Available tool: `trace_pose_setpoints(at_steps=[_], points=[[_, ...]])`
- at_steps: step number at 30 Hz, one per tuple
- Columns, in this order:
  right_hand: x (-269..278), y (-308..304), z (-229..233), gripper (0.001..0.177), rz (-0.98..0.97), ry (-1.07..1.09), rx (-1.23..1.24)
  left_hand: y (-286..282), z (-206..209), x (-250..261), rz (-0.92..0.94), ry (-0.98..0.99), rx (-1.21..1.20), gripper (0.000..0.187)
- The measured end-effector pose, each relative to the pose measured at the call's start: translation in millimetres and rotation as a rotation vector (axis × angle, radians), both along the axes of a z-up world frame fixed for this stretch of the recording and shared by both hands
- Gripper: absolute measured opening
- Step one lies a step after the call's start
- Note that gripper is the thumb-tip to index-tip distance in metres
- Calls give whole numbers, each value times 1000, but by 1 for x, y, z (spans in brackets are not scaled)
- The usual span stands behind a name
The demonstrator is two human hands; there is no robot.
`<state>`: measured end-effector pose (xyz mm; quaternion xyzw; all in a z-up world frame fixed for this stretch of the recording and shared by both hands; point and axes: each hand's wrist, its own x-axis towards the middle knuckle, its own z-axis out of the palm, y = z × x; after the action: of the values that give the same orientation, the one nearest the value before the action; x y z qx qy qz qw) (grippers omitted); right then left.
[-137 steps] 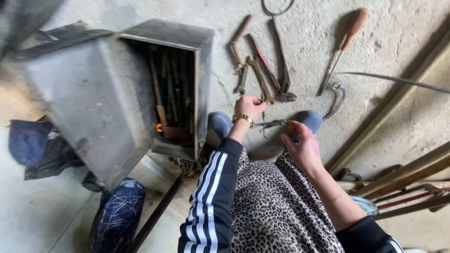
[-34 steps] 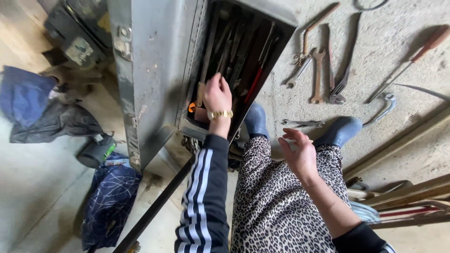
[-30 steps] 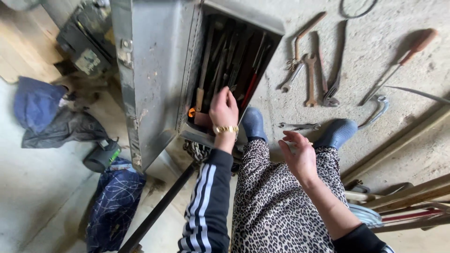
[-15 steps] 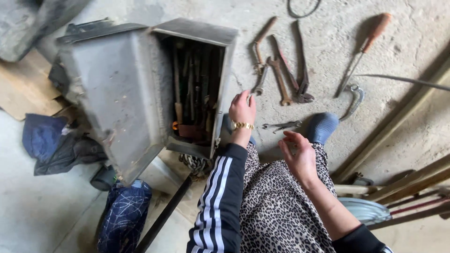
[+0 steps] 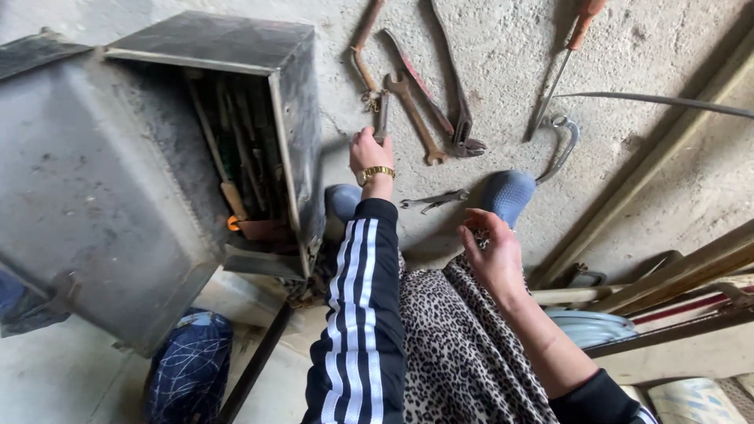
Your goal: The person repeatedly reaches into a metal toolbox, picks up various hand tools such as wrenches, files, and pliers, and places them on the concrete floor. The person continues to sort through the contents of the toolbox, moving items from inside the box to the floor area.
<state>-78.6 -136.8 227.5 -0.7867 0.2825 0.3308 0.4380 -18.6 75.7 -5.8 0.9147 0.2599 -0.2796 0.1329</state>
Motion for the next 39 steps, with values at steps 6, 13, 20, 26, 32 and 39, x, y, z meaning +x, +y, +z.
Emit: trace_pose_setpoints(at_steps=[6, 13, 20, 26, 32, 39], points=[[13, -4, -14, 36, 10, 44, -5, -7, -19, 10, 28, 69, 20, 37], [31, -3, -16, 37, 82, -26, 14, -10, -40, 14, 42, 173, 63, 33], [37, -6, -6, 35, 92, 4, 17, -11, -17, 17, 58, 163, 8, 19], [39, -4, 23, 36, 136, -43, 12, -18, 37, 1, 234, 77, -247, 21], [59, -7, 75, 50, 325, -208, -77, -43, 166, -3, 498, 94, -701, 28], [92, -16, 152, 33, 481, -257, -78, -71, 270, -22, 1046, 6, -1235, 29]])
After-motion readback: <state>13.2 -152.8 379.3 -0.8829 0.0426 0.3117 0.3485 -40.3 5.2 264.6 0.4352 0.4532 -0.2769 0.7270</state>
